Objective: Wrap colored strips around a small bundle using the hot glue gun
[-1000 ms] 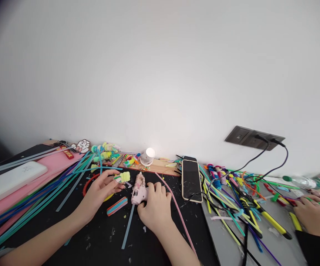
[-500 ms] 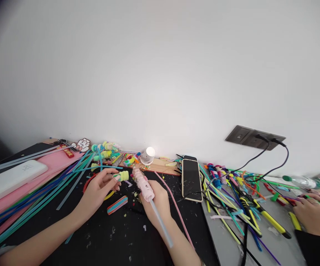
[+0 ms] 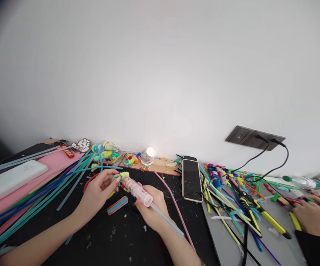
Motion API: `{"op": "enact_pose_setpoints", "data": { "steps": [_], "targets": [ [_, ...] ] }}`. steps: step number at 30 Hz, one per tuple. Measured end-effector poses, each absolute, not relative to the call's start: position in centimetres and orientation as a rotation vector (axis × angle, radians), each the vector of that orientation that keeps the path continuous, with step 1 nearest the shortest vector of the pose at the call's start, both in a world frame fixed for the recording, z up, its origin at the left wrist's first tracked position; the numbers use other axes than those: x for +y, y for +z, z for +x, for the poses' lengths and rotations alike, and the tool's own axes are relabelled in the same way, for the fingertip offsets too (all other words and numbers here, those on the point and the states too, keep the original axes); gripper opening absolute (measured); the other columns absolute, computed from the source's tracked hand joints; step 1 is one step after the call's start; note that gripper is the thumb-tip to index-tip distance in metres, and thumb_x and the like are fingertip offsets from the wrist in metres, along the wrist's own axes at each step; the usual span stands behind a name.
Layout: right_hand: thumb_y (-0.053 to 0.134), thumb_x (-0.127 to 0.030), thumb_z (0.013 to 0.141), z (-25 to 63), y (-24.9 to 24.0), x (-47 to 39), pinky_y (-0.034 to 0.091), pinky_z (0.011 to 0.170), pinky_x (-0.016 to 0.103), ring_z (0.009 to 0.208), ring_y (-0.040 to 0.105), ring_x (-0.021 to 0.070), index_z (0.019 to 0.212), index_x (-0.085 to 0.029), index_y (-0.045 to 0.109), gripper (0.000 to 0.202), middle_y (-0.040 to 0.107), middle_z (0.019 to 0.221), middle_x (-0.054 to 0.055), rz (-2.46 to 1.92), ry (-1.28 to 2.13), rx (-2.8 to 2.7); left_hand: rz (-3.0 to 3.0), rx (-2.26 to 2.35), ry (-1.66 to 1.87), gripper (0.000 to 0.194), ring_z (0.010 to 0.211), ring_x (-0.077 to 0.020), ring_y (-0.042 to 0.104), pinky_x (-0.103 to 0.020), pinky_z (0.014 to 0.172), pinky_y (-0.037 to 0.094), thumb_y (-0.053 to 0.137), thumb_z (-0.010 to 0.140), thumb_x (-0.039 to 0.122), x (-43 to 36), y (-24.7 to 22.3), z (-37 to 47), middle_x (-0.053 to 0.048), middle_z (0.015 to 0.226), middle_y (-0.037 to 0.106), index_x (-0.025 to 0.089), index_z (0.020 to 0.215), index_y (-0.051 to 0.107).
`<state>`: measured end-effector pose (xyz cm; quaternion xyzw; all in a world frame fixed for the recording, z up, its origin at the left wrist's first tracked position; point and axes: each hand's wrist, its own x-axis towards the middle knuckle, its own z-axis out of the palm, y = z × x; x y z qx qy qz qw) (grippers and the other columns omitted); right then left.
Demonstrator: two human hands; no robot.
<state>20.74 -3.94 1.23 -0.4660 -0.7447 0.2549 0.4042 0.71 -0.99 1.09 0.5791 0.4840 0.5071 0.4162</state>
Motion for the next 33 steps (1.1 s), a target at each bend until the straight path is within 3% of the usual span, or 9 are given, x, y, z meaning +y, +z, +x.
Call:
{"op": "enact_pose_setpoints", "data": {
  "steps": [6, 16, 33],
  "targets": [
    [0.052, -0.020, 0.077, 20.77, 0.86, -3.74, 0.029, 0.051, 0.024, 0.053, 0.040, 0.0117, 0.064, -0.021, 0.042, 0.017, 0.041, 0.061, -0.005, -1.149, 0.611, -1.871, 1.514, 1.216, 1.242, 0.022, 0.065, -0.0191, 0.065, -0.034, 0.069, 0.053, 0.054, 0.084, 0.036, -0.86, 0.49, 0.75, 0.001, 0.073, 0.062, 0.020, 0.099, 0.052],
    [0.053, -0.021, 0.079, 20.90, 0.61, -3.59, 0.028, 0.053, 0.024, 0.056, 0.040, 0.0118, 0.067, -0.021, 0.041, 0.017, 0.041, 0.063, -0.004, -1.158, 0.610, -1.878, 1.517, 1.205, 1.235, 0.024, 0.074, -0.0212, 0.070, -0.037, 0.073, 0.057, 0.055, 0.083, 0.036, -0.80, 0.26, 0.66, -0.004, 0.088, 0.068, 0.020, 0.101, 0.054],
    [0.051, -0.024, 0.080, 20.68, 0.99, -3.73, 0.030, 0.054, 0.026, 0.055, 0.041, 0.0122, 0.068, -0.020, 0.044, 0.014, 0.044, 0.063, -0.003, -1.147, 0.591, -1.906, 1.536, 1.253, 1.259, 0.026, 0.088, -0.0251, 0.070, -0.037, 0.076, 0.058, 0.055, 0.082, 0.037, -0.84, 0.53, 0.70, -0.006, 0.088, 0.069, 0.020, 0.101, 0.056]
  ]
}}
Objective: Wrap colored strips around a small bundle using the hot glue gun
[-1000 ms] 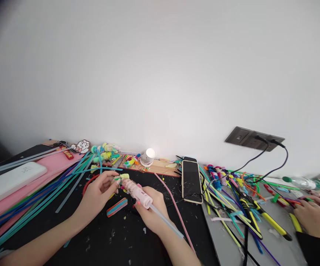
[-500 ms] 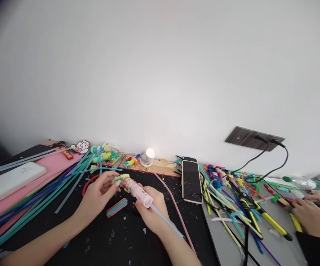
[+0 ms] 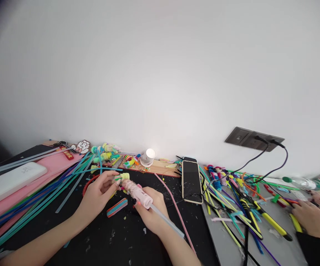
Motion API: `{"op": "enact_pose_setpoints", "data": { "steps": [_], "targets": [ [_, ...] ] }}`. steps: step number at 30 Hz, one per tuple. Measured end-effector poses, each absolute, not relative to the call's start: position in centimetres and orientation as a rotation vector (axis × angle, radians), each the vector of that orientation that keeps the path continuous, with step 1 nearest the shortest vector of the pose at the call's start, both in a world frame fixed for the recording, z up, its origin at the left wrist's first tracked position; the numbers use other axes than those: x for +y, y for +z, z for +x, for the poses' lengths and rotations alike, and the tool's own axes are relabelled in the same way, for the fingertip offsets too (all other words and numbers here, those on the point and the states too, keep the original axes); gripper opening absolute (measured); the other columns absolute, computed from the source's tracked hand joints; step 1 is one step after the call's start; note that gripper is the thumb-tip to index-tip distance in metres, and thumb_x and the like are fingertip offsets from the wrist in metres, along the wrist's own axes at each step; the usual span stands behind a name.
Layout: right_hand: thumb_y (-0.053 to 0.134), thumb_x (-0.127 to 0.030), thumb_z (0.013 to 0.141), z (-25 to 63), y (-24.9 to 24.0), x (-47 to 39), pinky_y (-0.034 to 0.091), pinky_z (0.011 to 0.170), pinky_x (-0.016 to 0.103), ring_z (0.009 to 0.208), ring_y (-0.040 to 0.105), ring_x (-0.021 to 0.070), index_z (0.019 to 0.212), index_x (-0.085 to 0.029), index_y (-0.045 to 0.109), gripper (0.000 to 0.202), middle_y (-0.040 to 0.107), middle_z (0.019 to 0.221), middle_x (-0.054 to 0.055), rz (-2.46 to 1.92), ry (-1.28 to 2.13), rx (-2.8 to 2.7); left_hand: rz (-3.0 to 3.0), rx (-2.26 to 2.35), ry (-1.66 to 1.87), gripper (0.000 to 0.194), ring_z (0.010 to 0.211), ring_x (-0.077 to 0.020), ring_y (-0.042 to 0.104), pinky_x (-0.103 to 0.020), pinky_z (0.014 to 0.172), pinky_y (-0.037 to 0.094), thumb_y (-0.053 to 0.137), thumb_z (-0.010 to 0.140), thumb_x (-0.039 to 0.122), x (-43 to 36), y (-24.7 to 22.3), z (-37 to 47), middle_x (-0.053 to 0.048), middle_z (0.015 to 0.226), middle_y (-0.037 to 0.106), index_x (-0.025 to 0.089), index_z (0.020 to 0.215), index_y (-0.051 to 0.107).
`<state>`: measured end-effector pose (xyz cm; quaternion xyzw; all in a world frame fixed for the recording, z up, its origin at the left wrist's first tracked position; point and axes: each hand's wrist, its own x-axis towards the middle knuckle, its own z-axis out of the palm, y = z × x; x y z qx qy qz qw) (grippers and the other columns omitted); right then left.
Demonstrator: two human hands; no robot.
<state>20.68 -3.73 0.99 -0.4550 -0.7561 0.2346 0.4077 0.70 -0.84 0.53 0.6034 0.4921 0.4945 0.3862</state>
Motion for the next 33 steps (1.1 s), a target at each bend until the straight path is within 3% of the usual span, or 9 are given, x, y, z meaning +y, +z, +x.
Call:
{"op": "enact_pose_setpoints", "data": {
  "steps": [10, 16, 22, 33],
  "targets": [
    [0.052, -0.027, 0.083, 20.71, 0.75, -3.76, 0.031, 0.054, 0.025, 0.055, 0.042, 0.0122, 0.070, -0.020, 0.048, 0.015, 0.045, 0.064, -0.003, -1.161, 0.608, -1.878, 1.565, 1.224, 1.242, 0.026, 0.084, -0.0232, 0.071, -0.038, 0.077, 0.058, 0.054, 0.084, 0.037, -0.79, 0.25, 0.68, -0.006, 0.090, 0.068, 0.020, 0.104, 0.054],
    [0.052, -0.026, 0.082, 20.67, 0.72, -3.73, 0.028, 0.053, 0.025, 0.055, 0.040, 0.0120, 0.065, -0.021, 0.041, 0.021, 0.041, 0.062, -0.004, -1.166, 0.585, -1.870, 1.610, 1.231, 1.243, 0.024, 0.077, -0.0214, 0.071, -0.037, 0.076, 0.058, 0.054, 0.085, 0.036, -0.87, 0.25, 0.68, -0.007, 0.097, 0.070, 0.020, 0.104, 0.054],
    [0.052, -0.021, 0.079, 20.58, 0.83, -3.77, 0.028, 0.053, 0.025, 0.054, 0.040, 0.0123, 0.064, -0.021, 0.039, 0.020, 0.041, 0.062, -0.004, -1.176, 0.576, -1.868, 1.617, 1.237, 1.247, 0.021, 0.075, -0.0215, 0.072, -0.037, 0.074, 0.058, 0.054, 0.085, 0.036, -0.92, 0.42, 0.66, -0.005, 0.091, 0.071, 0.021, 0.101, 0.055],
    [0.052, -0.023, 0.080, 20.57, 0.99, -3.91, 0.028, 0.052, 0.026, 0.054, 0.040, 0.0125, 0.064, -0.022, 0.038, 0.021, 0.039, 0.061, -0.004, -1.166, 0.610, -1.881, 1.583, 1.266, 1.275, 0.023, 0.082, -0.0234, 0.071, -0.036, 0.074, 0.058, 0.054, 0.085, 0.036, -0.77, 0.39, 0.37, -0.006, 0.089, 0.069, 0.021, 0.101, 0.055]
  ]
}}
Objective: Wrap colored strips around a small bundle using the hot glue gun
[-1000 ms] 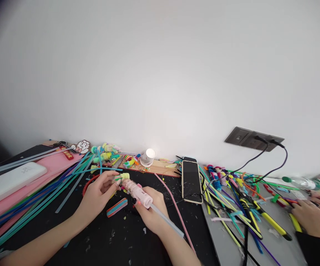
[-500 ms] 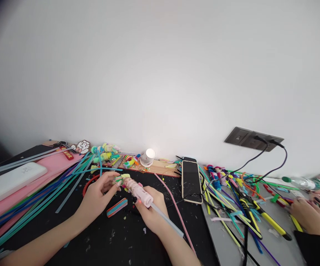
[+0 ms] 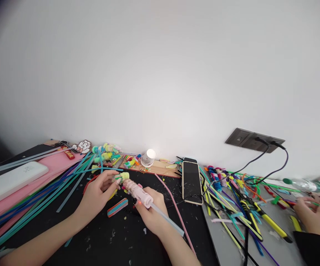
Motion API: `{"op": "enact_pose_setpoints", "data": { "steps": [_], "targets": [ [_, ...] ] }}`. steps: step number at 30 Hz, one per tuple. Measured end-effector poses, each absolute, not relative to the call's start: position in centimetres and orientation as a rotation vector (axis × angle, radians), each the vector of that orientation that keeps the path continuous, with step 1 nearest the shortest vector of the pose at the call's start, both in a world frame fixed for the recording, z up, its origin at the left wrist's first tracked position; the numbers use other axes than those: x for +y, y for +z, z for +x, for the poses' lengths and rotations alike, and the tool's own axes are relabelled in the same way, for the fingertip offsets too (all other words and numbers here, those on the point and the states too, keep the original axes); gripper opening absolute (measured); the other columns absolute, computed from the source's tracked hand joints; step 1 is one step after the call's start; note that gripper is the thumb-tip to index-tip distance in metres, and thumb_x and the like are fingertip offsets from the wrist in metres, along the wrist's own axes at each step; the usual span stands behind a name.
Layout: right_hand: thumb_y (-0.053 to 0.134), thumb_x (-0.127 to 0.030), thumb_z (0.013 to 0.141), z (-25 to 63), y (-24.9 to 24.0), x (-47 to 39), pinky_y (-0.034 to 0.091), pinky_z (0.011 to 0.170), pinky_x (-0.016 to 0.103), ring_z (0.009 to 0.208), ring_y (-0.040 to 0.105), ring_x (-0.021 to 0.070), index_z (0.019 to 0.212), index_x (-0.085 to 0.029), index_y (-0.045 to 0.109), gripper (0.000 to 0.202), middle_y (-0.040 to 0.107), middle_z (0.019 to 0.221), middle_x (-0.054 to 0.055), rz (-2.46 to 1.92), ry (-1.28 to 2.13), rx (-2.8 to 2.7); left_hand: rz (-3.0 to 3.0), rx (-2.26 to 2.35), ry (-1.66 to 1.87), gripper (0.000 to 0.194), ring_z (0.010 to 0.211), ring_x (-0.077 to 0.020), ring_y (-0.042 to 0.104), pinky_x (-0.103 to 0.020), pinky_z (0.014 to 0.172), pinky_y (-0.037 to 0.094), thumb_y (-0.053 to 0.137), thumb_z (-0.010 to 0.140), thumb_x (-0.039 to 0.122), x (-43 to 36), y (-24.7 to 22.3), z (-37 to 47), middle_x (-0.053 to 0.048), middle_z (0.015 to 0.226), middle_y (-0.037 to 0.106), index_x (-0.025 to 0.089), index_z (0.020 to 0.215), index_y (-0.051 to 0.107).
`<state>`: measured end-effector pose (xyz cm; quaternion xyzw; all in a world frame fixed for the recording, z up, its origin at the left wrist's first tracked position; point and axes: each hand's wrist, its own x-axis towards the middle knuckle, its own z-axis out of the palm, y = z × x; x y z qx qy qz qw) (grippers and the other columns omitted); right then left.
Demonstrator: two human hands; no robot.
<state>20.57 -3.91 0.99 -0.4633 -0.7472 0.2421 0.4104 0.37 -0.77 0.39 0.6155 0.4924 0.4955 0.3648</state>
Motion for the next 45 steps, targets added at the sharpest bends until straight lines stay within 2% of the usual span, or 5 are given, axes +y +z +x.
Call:
{"op": "enact_pose_setpoints", "data": {
  "steps": [15, 24, 30, 41, 45],
  "targets": [
    [0.052, -0.023, 0.082, 20.61, 0.65, -3.90, 0.030, 0.052, 0.025, 0.055, 0.041, 0.0128, 0.065, -0.021, 0.041, 0.021, 0.041, 0.062, -0.004, -1.189, 0.582, -1.849, 1.692, 1.248, 1.255, 0.019, 0.071, -0.0202, 0.070, -0.032, 0.070, 0.057, 0.052, 0.086, 0.034, -0.81, 0.46, 0.64, -0.002, 0.078, 0.068, 0.021, 0.100, 0.055],
    [0.053, -0.021, 0.080, 20.53, 0.73, -3.72, 0.030, 0.051, 0.026, 0.053, 0.041, 0.0129, 0.064, -0.022, 0.040, 0.021, 0.041, 0.060, -0.004, -1.176, 0.573, -1.842, 1.722, 1.243, 1.227, 0.018, 0.071, -0.0200, 0.070, -0.033, 0.071, 0.057, 0.051, 0.087, 0.033, -0.68, 0.36, 0.51, -0.003, 0.080, 0.068, 0.021, 0.100, 0.055],
    [0.052, -0.022, 0.083, 20.60, 0.57, -3.82, 0.031, 0.051, 0.025, 0.055, 0.042, 0.0125, 0.065, -0.021, 0.041, 0.022, 0.042, 0.062, -0.004, -1.177, 0.560, -1.861, 1.698, 1.246, 1.223, 0.019, 0.073, -0.0204, 0.071, -0.034, 0.071, 0.058, 0.052, 0.087, 0.035, -0.71, 0.29, 0.55, -0.006, 0.091, 0.071, 0.022, 0.100, 0.055],
    [0.052, -0.025, 0.083, 20.64, 0.46, -3.87, 0.029, 0.051, 0.025, 0.053, 0.041, 0.0123, 0.064, -0.022, 0.038, 0.024, 0.040, 0.061, -0.004, -1.174, 0.555, -1.876, 1.644, 1.251, 1.250, 0.020, 0.072, -0.0206, 0.071, -0.034, 0.072, 0.058, 0.053, 0.086, 0.035, -0.59, 0.16, 0.44, -0.005, 0.087, 0.070, 0.021, 0.101, 0.054],
    [0.051, -0.023, 0.082, 20.55, 0.73, -3.96, 0.027, 0.051, 0.025, 0.052, 0.040, 0.0122, 0.064, -0.022, 0.037, 0.023, 0.039, 0.060, -0.005, -1.181, 0.548, -1.896, 1.622, 1.259, 1.259, 0.022, 0.075, -0.0212, 0.071, -0.035, 0.073, 0.058, 0.053, 0.085, 0.035, -0.56, 0.21, 0.35, -0.006, 0.092, 0.070, 0.021, 0.102, 0.055]
  ]
}}
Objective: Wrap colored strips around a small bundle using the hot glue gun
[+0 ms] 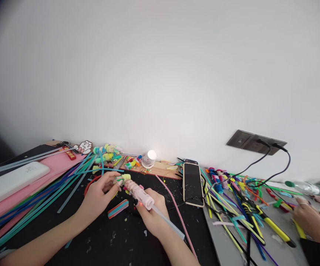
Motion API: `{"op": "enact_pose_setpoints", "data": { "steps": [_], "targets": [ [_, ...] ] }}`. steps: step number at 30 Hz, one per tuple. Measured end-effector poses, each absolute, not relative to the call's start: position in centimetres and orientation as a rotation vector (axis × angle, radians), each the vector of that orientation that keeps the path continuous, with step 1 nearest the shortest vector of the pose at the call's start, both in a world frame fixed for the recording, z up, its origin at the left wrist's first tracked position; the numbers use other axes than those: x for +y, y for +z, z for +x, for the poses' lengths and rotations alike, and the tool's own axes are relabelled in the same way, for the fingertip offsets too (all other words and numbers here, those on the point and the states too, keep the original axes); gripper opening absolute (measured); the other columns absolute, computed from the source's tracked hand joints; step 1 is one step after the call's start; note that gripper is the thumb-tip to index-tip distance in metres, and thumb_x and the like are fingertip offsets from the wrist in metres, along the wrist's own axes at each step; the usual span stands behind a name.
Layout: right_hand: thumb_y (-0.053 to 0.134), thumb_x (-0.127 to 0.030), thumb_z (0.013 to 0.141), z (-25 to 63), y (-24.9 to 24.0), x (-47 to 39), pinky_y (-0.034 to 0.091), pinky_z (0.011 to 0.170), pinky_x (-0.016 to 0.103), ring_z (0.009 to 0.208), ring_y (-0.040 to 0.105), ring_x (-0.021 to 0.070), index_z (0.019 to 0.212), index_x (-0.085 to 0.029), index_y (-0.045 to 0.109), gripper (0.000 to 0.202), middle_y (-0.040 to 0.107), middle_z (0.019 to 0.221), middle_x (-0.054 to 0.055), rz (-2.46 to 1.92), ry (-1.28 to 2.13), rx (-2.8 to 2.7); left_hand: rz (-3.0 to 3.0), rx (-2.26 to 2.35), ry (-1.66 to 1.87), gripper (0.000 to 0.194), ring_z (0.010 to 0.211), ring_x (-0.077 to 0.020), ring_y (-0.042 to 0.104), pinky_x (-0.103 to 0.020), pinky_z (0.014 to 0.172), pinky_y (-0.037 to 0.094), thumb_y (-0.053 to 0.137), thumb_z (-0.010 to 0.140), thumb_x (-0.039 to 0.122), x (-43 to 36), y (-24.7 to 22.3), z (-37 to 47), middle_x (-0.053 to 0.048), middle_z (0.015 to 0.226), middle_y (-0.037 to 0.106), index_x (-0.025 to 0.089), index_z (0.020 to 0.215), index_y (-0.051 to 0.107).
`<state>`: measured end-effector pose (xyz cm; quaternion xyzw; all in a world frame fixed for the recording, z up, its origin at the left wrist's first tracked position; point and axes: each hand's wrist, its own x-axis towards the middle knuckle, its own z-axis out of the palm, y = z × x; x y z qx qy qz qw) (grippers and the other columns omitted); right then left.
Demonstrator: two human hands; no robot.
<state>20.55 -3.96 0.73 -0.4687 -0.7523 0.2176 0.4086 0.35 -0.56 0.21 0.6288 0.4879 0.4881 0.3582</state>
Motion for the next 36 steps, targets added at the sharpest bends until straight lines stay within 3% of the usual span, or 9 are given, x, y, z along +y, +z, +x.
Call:
{"op": "enact_pose_setpoints", "data": {
  "steps": [10, 16, 20, 27, 32, 36],
  "targets": [
    [0.051, -0.019, 0.079, 20.51, 0.37, -3.95, 0.029, 0.051, 0.025, 0.054, 0.043, 0.0126, 0.065, -0.022, 0.037, 0.020, 0.043, 0.061, -0.004, -1.228, 0.533, -1.957, 1.637, 1.315, 1.285, 0.024, 0.084, -0.0238, 0.071, -0.035, 0.074, 0.057, 0.053, 0.084, 0.035, -0.42, 0.51, 0.25, -0.007, 0.092, 0.071, 0.020, 0.102, 0.056],
    [0.053, -0.018, 0.077, 20.76, 0.23, -4.06, 0.036, 0.057, 0.025, 0.063, 0.057, 0.0161, 0.078, -0.021, 0.055, 0.004, 0.061, 0.074, 0.000, -1.410, 0.365, -1.938, 1.550, 1.340, 1.318, 0.029, 0.083, -0.0244, 0.071, -0.037, 0.077, 0.056, 0.053, 0.083, 0.039, -0.11, 0.62, -0.10, -0.007, 0.091, 0.069, 0.019, 0.104, 0.055],
    [0.054, -0.019, 0.079, 21.12, 0.72, -3.81, 0.039, 0.069, 0.031, 0.081, 0.064, 0.0240, 0.101, -0.020, 0.062, 0.024, 0.069, 0.096, 0.005, -1.640, 0.137, -1.931, 1.522, 1.292, 1.315, 0.029, 0.081, -0.0239, 0.071, -0.037, 0.077, 0.056, 0.055, 0.082, 0.039, -0.31, 0.67, -0.08, -0.007, 0.091, 0.068, 0.019, 0.104, 0.055],
    [0.056, -0.018, 0.080, 21.11, 0.34, -3.41, 0.040, 0.079, 0.042, 0.098, 0.061, 0.0338, 0.106, -0.016, 0.063, 0.027, 0.067, 0.100, 0.012, -1.994, -0.029, -2.035, 1.578, 1.207, 1.283, 0.023, 0.079, -0.0215, 0.070, -0.036, 0.078, 0.055, 0.055, 0.085, 0.034, -0.64, 0.54, 0.11, -0.005, 0.092, 0.067, 0.020, 0.104, 0.055],
    [0.058, -0.016, 0.070, 20.91, -0.01, -3.61, 0.039, 0.085, 0.055, 0.110, 0.052, 0.0409, 0.122, -0.014, 0.054, 0.053, 0.058, 0.123, 0.018, -1.863, -0.004, -2.003, 1.588, 1.143, 1.223, 0.021, 0.078, -0.0198, 0.068, -0.033, 0.076, 0.054, 0.055, 0.087, 0.032, -0.72, 0.45, 0.14, -0.004, 0.090, 0.066, 0.021, 0.105, 0.054],
    [0.055, -0.015, 0.075, 21.04, 0.30, -3.78, 0.038, 0.096, 0.053, 0.120, 0.047, 0.0352, 0.128, -0.021, 0.045, 0.055, 0.053, 0.130, 0.014, -1.489, 0.131, -1.960, 1.567, 1.030, 1.178, 0.018, 0.075, -0.0181, 0.067, -0.032, 0.075, 0.053, 0.054, 0.089, 0.031, -0.95, 0.59, 0.36, -0.002, 0.084, 0.064, 0.020, 0.103, 0.054]
  ]
}}
